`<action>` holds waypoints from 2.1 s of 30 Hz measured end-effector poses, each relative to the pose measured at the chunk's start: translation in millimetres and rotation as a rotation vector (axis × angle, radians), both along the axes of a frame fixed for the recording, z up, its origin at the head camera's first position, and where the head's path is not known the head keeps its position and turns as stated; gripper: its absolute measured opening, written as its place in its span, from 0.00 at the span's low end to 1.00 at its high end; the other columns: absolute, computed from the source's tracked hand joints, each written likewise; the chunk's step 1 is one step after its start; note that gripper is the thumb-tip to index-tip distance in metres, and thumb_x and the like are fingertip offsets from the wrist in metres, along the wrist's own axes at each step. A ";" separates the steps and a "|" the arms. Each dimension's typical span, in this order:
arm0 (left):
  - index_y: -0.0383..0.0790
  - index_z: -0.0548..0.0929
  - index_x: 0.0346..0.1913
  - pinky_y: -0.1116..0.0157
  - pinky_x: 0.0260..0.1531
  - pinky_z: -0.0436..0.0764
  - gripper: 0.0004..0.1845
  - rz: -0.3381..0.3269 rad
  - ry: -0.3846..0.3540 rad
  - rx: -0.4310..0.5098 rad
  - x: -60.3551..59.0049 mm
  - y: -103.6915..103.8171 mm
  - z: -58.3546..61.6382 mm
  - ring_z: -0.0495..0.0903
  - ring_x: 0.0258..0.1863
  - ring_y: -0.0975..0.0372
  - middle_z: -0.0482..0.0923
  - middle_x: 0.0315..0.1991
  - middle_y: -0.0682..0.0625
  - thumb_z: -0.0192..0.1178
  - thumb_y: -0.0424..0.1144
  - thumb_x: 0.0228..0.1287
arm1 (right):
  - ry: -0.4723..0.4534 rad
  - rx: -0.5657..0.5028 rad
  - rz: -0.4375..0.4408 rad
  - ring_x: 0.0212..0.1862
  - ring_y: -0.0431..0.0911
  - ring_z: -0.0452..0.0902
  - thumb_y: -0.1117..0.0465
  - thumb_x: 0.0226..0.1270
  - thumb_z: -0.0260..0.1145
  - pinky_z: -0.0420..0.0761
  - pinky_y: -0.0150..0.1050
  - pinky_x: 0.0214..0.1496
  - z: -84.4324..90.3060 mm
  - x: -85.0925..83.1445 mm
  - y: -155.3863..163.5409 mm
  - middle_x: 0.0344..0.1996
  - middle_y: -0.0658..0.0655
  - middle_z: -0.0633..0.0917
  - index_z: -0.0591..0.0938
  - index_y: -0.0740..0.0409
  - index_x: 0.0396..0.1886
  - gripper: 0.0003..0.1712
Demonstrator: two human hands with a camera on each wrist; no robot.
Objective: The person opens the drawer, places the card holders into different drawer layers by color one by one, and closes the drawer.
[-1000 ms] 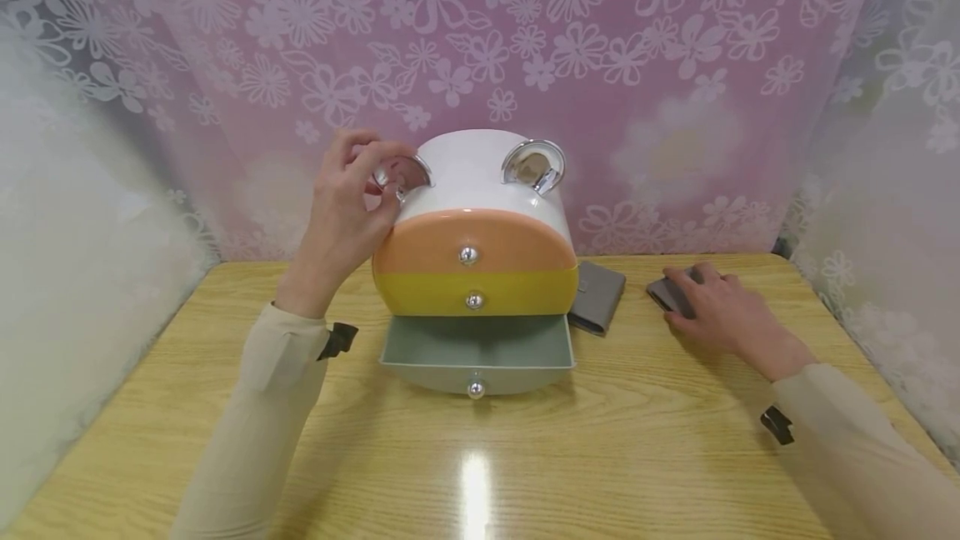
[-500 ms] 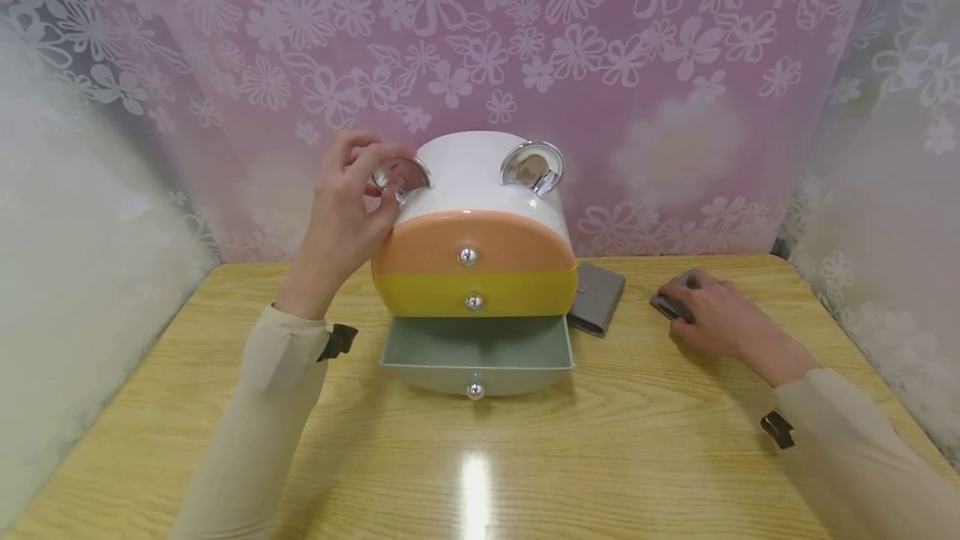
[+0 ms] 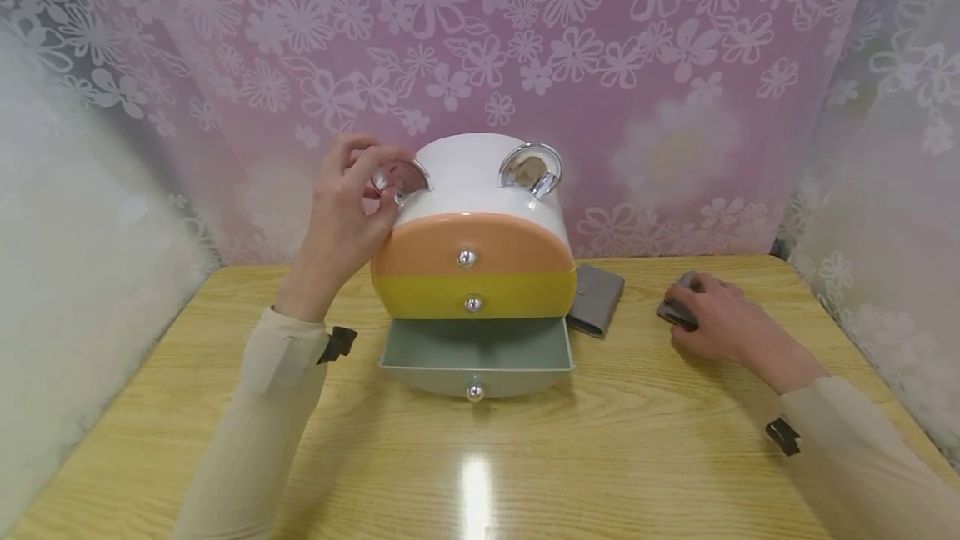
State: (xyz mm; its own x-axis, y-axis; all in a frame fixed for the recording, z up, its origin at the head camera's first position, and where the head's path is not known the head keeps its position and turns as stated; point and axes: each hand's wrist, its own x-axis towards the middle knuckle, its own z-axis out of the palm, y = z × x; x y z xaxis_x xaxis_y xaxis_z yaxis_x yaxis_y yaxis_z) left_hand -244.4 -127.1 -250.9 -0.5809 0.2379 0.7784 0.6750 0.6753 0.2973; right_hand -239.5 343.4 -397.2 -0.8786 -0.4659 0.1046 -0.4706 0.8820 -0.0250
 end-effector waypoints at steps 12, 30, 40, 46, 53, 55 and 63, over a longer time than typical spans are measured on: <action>0.44 0.84 0.55 0.56 0.48 0.77 0.21 0.009 0.002 -0.004 0.1 0.2 -0.1 0.72 0.51 0.49 0.71 0.53 0.41 0.55 0.22 0.63 | 0.020 -0.003 -0.038 0.39 0.68 0.78 0.59 0.57 0.76 0.80 0.56 0.27 3.7 3.8 -0.7 0.51 0.76 0.75 0.78 0.61 0.60 0.31; 0.45 0.84 0.55 0.54 0.51 0.75 0.22 0.008 0.003 -0.004 0.2 0.9 -0.3 0.73 0.51 0.49 0.71 0.53 0.41 0.55 0.22 0.62 | 0.398 0.016 0.043 0.27 0.56 0.76 0.63 0.42 0.79 0.73 0.50 0.19 1.3 18.5 6.8 0.37 0.67 0.81 0.78 0.60 0.53 0.34; 0.45 0.84 0.55 0.52 0.55 0.71 0.22 0.004 0.011 -0.013 0.5 0.7 0.4 0.74 0.48 0.50 0.71 0.53 0.41 0.55 0.22 0.62 | 0.532 -0.043 0.109 0.24 0.55 0.73 0.40 0.78 0.57 0.66 0.44 0.15 -2.2 20.8 7.8 0.32 0.64 0.80 0.79 0.60 0.51 0.27; 0.45 0.84 0.55 0.53 0.54 0.71 0.22 0.011 -0.003 -0.012 0.7 0.7 0.6 0.73 0.50 0.49 0.71 0.53 0.41 0.55 0.22 0.63 | 0.540 -0.056 0.092 0.26 0.58 0.75 0.31 0.73 0.20 0.66 0.45 0.14 -1.4 23.8 8.6 0.34 0.67 0.81 0.80 0.61 0.52 0.50; 0.45 0.84 0.55 0.53 0.54 0.72 0.21 0.019 -0.011 -0.020 0.4 1.0 1.2 0.73 0.51 0.49 0.71 0.53 0.41 0.56 0.23 0.64 | 0.547 -0.049 0.087 0.25 0.57 0.74 0.34 0.74 0.22 0.65 0.44 0.13 1.8 26.3 9.7 0.34 0.66 0.80 0.79 0.62 0.50 0.47; 0.45 0.84 0.55 0.53 0.54 0.72 0.21 0.017 -0.008 -0.018 0.3 1.0 1.1 0.73 0.51 0.49 0.71 0.53 0.41 0.56 0.23 0.63 | 0.552 -0.050 0.086 0.25 0.58 0.74 0.34 0.74 0.22 0.64 0.44 0.13 2.0 26.5 9.3 0.34 0.66 0.80 0.79 0.61 0.49 0.47; 0.45 0.84 0.55 0.54 0.53 0.70 0.22 0.011 0.004 -0.016 0.0 0.7 1.0 0.74 0.49 0.50 0.71 0.53 0.41 0.56 0.22 0.62 | 0.572 -0.069 0.094 0.24 0.57 0.74 0.33 0.75 0.22 0.66 0.46 0.13 2.5 28.0 7.3 0.33 0.66 0.80 0.79 0.61 0.47 0.46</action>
